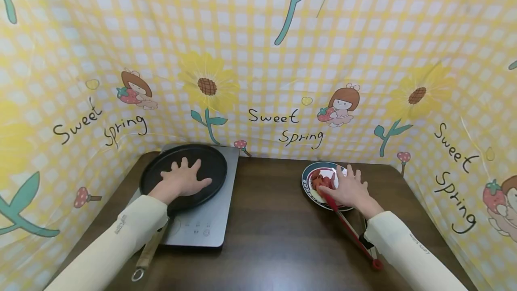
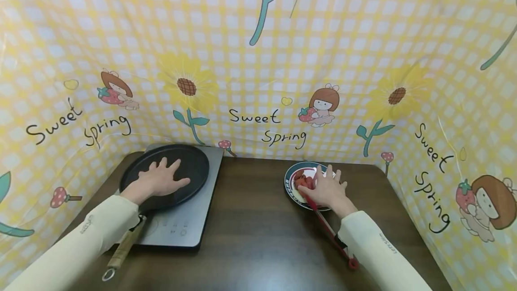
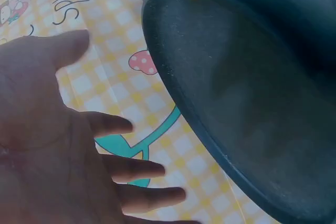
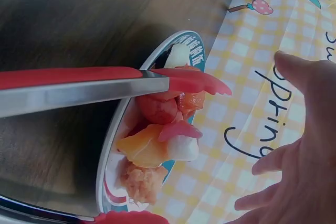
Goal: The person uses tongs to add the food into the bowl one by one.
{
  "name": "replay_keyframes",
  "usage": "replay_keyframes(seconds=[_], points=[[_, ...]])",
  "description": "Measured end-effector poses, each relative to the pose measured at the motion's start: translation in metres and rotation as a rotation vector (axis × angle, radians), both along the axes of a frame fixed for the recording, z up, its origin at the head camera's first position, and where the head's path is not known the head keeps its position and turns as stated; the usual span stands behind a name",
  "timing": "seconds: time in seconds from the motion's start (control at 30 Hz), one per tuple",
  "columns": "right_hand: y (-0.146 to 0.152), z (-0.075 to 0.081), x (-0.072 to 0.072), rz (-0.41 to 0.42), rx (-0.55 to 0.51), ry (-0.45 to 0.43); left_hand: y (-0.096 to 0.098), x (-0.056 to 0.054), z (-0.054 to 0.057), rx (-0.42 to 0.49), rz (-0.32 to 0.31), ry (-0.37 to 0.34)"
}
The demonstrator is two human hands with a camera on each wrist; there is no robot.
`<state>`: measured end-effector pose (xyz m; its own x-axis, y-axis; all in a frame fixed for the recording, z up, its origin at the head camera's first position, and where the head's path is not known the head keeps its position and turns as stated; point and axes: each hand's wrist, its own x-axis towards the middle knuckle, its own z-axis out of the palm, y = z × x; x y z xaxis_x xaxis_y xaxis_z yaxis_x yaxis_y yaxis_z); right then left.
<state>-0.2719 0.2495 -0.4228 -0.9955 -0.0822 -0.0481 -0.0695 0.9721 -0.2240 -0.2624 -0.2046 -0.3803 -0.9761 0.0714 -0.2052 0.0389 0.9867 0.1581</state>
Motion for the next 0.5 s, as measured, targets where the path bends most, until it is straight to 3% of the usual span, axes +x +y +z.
replay_keyframes(seconds=[0.27,0.5], points=[[0.003,-0.003,0.0,0.009,-0.022,0.076,-0.026,0.023,-0.003,-0.05,-0.038,-0.008],[0.006,-0.01,0.002,0.01,-0.029,0.063,-0.042,0.038,-0.005,-0.06,-0.062,-0.06]])
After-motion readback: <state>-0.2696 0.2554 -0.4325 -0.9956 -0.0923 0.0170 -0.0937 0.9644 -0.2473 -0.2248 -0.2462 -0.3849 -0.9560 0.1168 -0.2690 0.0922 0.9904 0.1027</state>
